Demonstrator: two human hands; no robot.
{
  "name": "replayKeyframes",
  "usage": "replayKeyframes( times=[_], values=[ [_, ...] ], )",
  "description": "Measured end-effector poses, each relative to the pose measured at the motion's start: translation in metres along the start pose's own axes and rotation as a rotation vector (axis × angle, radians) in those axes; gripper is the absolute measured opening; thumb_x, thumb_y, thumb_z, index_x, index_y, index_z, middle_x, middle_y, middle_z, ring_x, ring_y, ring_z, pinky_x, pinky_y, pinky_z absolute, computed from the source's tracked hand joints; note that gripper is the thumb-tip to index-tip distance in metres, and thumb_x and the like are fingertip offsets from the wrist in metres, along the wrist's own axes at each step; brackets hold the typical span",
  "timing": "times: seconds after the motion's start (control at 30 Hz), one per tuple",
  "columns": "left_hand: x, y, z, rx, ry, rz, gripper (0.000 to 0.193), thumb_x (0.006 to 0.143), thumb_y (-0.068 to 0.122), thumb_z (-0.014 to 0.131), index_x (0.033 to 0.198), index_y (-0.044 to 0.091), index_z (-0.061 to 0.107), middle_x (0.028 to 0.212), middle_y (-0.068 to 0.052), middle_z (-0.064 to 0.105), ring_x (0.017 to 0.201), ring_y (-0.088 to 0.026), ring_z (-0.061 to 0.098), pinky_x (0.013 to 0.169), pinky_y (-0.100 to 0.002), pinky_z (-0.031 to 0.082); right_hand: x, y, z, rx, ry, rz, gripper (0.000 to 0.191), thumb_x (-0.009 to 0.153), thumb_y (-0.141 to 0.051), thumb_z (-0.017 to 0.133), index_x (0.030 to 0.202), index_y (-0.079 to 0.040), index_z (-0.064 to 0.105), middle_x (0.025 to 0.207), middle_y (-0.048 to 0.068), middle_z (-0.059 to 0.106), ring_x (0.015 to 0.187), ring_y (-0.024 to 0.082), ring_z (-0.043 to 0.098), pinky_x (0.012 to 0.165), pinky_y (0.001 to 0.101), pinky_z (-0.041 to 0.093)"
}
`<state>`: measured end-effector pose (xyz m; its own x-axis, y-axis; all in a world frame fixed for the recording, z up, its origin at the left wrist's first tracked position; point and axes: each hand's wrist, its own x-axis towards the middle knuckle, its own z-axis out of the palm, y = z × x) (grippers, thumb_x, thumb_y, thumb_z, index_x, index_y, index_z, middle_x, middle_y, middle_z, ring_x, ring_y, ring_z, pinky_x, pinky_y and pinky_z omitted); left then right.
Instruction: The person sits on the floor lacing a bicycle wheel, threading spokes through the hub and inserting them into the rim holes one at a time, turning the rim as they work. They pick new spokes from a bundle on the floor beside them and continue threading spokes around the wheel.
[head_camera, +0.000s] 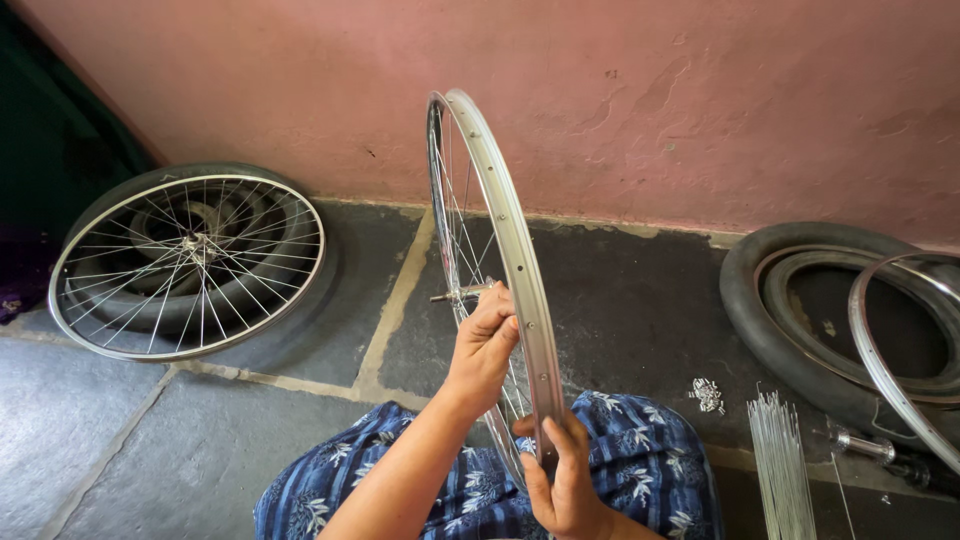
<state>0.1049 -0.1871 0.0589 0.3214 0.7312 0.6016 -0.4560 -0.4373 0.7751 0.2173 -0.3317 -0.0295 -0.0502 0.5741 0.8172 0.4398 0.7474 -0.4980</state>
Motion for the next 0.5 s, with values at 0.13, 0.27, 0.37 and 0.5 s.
replayKeyframes(
  times=[0.13, 0.27, 0.37, 0.5],
  values=[
    [0.006, 0.008, -0.001, 0.042, -0.044, -0.004, 0.020, 0.106, 0.020, 0.060, 0.108, 0.005, 0.071, 0.118, -0.003, 0.062, 0.128, -0.017, 0.047, 0.124, -0.039, 0.022, -0.001, -0.001, 0.000, 0.015, -0.016, 0.005, 0.066, 0.097, 0.006, 0.058, 0.154, -0.002, 0.026, 0.138, 0.023, 0.048, 0.115, 0.026, 0.065, 0.102, 0.0373, 0.053],
    [0.012, 0.021, -0.011, -0.005, -0.182, -0.038, 0.020, 0.106, 0.022, 0.059, 0.107, 0.006, 0.070, 0.117, -0.002, 0.061, 0.127, -0.017, 0.048, 0.114, -0.034, 0.035, 0.002, -0.004, 0.000, 0.014, -0.016, 0.003, 0.066, 0.097, 0.005, 0.058, 0.154, -0.002, 0.026, 0.136, 0.023, 0.050, 0.116, 0.027, 0.064, 0.103, 0.0385, 0.053],
    [0.010, 0.021, -0.009, -0.176, -0.136, -0.115, 0.013, 0.102, 0.019, 0.066, 0.105, 0.007, 0.070, 0.115, 0.000, 0.059, 0.118, -0.016, 0.051, 0.105, -0.032, 0.041, 0.006, -0.005, 0.000, -0.034, -0.005, -0.018, 0.067, 0.094, 0.005, 0.059, 0.153, -0.002, 0.028, 0.132, 0.022, 0.053, 0.114, 0.027, 0.064, 0.104, 0.0409, 0.049],
    [0.007, 0.011, -0.007, -0.202, -0.083, -0.059, 0.009, 0.098, 0.014, 0.073, 0.102, 0.007, 0.069, 0.112, -0.002, 0.061, 0.113, -0.017, 0.054, 0.102, -0.034, 0.042, 0.009, -0.007, -0.002, -0.040, -0.016, -0.031, 0.067, 0.095, 0.006, 0.060, 0.153, -0.002, 0.028, 0.131, 0.022, 0.056, 0.115, 0.028, 0.063, 0.104, 0.0401, 0.050]
  ],
)
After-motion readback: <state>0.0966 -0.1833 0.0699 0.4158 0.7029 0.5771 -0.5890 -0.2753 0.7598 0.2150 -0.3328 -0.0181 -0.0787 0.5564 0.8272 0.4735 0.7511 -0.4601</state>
